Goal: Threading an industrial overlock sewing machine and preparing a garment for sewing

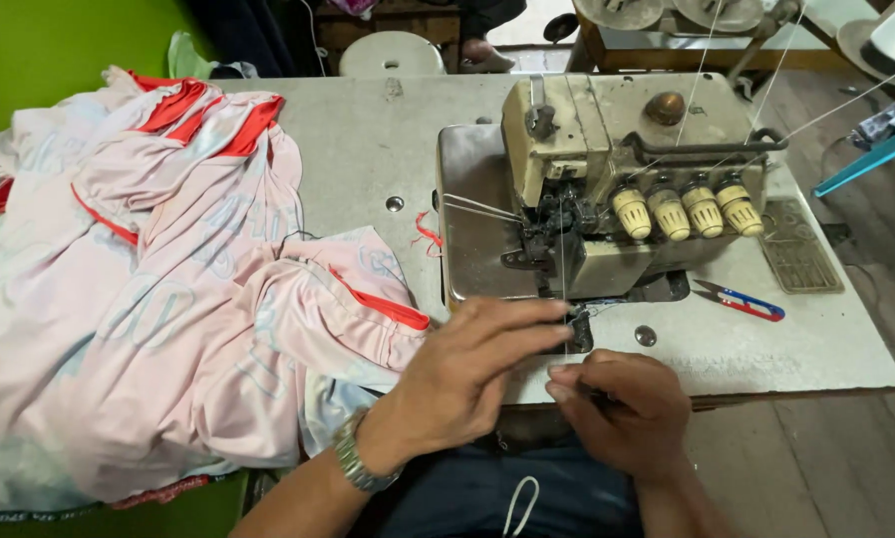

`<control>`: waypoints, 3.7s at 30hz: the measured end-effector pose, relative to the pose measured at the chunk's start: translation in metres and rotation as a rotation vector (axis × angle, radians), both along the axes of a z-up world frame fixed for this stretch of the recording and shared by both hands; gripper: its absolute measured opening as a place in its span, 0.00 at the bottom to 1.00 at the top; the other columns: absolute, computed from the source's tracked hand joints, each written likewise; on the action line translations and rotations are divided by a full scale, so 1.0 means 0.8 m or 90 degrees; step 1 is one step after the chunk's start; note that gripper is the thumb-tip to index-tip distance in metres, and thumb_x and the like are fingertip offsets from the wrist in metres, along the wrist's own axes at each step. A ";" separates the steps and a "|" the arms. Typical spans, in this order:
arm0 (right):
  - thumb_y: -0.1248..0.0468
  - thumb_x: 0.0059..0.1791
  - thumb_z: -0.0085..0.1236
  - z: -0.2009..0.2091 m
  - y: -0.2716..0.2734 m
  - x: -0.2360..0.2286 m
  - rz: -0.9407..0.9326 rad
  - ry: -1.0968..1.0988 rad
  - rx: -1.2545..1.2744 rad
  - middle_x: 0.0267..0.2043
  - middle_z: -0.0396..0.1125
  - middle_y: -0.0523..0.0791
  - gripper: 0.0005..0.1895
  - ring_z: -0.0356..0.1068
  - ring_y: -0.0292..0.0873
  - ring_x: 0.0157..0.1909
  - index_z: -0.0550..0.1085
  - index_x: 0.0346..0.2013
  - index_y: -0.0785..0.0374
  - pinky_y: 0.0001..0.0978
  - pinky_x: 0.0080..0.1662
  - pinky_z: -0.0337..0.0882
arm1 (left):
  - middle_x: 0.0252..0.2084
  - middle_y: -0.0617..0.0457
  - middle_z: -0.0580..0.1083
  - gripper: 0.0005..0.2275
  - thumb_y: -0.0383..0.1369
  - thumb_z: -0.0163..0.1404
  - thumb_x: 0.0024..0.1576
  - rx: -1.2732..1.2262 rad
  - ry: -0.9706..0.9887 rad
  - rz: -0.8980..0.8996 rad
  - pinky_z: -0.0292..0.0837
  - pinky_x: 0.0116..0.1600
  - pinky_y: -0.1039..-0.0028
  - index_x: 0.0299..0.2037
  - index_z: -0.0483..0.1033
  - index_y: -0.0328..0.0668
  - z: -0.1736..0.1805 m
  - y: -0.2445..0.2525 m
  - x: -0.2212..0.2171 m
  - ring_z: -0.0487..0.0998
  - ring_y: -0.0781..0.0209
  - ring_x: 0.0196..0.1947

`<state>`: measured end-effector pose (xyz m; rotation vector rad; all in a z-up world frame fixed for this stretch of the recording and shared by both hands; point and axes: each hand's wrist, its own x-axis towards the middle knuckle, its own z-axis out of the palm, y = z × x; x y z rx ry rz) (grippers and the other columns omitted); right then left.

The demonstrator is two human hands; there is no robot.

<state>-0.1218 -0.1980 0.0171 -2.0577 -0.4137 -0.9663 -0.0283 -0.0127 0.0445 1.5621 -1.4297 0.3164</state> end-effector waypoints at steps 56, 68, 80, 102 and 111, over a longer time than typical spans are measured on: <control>0.65 0.47 0.59 0.021 -0.002 -0.023 -0.256 0.337 0.050 0.26 0.79 0.45 0.09 0.79 0.38 0.20 0.81 0.40 0.62 0.25 0.26 0.76 | 0.40 0.36 0.79 0.05 0.26 0.54 0.60 -0.413 0.885 -0.188 0.80 0.30 0.78 0.42 0.77 0.32 -0.075 -0.081 -0.019 0.81 0.60 0.33; 0.60 0.53 0.50 0.052 -0.033 -0.013 -0.280 0.243 -0.205 0.26 0.76 0.40 0.12 0.74 0.38 0.22 0.80 0.39 0.59 0.32 0.27 0.70 | 0.58 0.34 0.73 0.10 0.26 0.50 0.62 -0.350 0.742 -0.204 0.84 0.43 0.73 0.52 0.75 0.31 -0.053 -0.061 -0.016 0.79 0.53 0.48; 0.42 0.53 0.45 0.170 -0.039 0.033 -0.388 0.291 -0.789 0.37 0.75 0.26 0.11 0.76 0.39 0.30 0.76 0.40 0.31 0.34 0.22 0.66 | 0.55 0.38 0.75 0.17 0.27 0.52 0.59 -0.302 0.602 -0.059 0.84 0.52 0.71 0.58 0.69 0.29 0.004 -0.017 0.024 0.81 0.55 0.49; 0.63 0.51 0.48 0.031 0.034 0.008 -0.028 0.609 0.413 0.30 0.82 0.59 0.10 0.74 0.48 0.22 0.73 0.39 0.67 0.39 0.29 0.75 | 0.40 0.33 0.80 0.10 0.23 0.56 0.55 -0.475 0.972 -0.087 0.84 0.42 0.67 0.45 0.75 0.26 0.000 -0.070 0.018 0.84 0.47 0.40; 0.67 0.51 0.54 0.076 -0.004 -0.008 -0.198 0.170 -0.227 0.29 0.72 0.43 0.06 0.64 0.40 0.24 0.78 0.39 0.63 0.32 0.33 0.64 | 0.40 0.31 0.80 0.12 0.23 0.57 0.54 -0.384 0.921 -0.105 0.85 0.39 0.70 0.46 0.76 0.26 -0.011 -0.073 0.029 0.84 0.47 0.37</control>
